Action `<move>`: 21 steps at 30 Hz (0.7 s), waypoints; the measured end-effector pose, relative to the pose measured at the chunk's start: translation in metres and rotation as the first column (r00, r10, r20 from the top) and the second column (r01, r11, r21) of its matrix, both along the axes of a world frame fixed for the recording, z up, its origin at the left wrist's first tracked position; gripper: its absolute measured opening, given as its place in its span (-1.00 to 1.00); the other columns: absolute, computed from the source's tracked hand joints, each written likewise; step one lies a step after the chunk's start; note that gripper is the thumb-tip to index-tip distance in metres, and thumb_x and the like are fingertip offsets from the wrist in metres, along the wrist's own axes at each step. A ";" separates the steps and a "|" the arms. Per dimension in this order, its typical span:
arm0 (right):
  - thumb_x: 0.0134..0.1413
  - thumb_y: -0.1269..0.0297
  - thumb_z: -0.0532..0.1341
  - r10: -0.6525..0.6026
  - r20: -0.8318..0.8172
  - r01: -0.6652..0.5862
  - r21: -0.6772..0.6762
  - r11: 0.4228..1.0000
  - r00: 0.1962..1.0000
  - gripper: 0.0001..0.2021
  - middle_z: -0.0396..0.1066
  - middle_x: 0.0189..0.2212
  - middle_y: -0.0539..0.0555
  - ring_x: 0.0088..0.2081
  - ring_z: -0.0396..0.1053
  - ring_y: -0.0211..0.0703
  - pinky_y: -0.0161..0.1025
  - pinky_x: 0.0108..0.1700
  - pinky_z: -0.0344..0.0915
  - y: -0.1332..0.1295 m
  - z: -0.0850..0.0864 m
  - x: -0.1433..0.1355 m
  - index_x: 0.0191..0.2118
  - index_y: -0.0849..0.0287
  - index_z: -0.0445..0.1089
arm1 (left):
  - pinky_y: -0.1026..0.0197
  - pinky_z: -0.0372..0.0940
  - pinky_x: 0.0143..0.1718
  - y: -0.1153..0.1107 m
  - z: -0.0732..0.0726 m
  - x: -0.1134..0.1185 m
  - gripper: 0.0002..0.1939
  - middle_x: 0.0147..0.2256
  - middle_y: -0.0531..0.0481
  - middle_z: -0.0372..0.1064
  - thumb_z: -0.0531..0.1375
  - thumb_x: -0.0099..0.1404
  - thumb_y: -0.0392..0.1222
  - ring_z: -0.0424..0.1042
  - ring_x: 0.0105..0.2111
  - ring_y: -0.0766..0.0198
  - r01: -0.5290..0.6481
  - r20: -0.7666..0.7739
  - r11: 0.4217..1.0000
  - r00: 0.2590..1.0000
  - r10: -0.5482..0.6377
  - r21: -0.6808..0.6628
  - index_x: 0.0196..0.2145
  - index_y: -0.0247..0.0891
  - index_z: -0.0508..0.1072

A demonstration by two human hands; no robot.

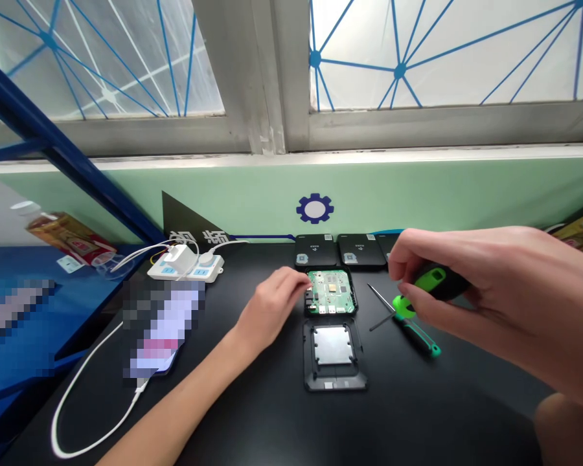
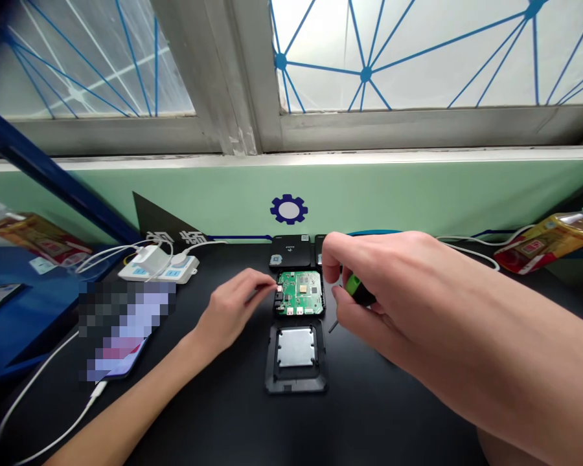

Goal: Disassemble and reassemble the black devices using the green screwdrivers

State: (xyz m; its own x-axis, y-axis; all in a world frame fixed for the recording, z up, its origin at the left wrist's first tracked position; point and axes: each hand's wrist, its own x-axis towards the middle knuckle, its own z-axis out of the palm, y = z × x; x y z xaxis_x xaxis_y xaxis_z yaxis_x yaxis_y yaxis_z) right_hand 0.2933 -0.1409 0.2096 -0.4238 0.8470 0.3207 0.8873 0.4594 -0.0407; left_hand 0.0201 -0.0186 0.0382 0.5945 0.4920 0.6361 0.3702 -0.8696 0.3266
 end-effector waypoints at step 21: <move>0.47 0.18 0.22 -0.016 0.037 0.017 -0.027 0.999 0.999 -0.91 0.39 -0.45 -0.15 -0.61 0.25 -0.27 -0.26 -0.53 0.17 0.001 -0.013 0.001 -0.16 -0.05 0.32 | 0.16 0.38 -0.17 0.022 -0.005 -0.019 -0.84 -0.25 -0.01 0.58 0.33 0.57 -0.23 0.58 -0.26 0.14 -0.168 -0.220 0.893 0.972 0.080 -0.418 -0.25 -0.21 0.63</move>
State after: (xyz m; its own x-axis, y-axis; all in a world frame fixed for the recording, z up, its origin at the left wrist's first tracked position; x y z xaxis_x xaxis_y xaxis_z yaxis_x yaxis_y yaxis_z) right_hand 0.2946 -0.1402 0.1963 -0.4206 0.8624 0.2817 0.8960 0.4437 -0.0204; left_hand 0.0011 0.0032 0.0329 0.5988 0.7689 0.2243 0.5592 -0.6018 0.5702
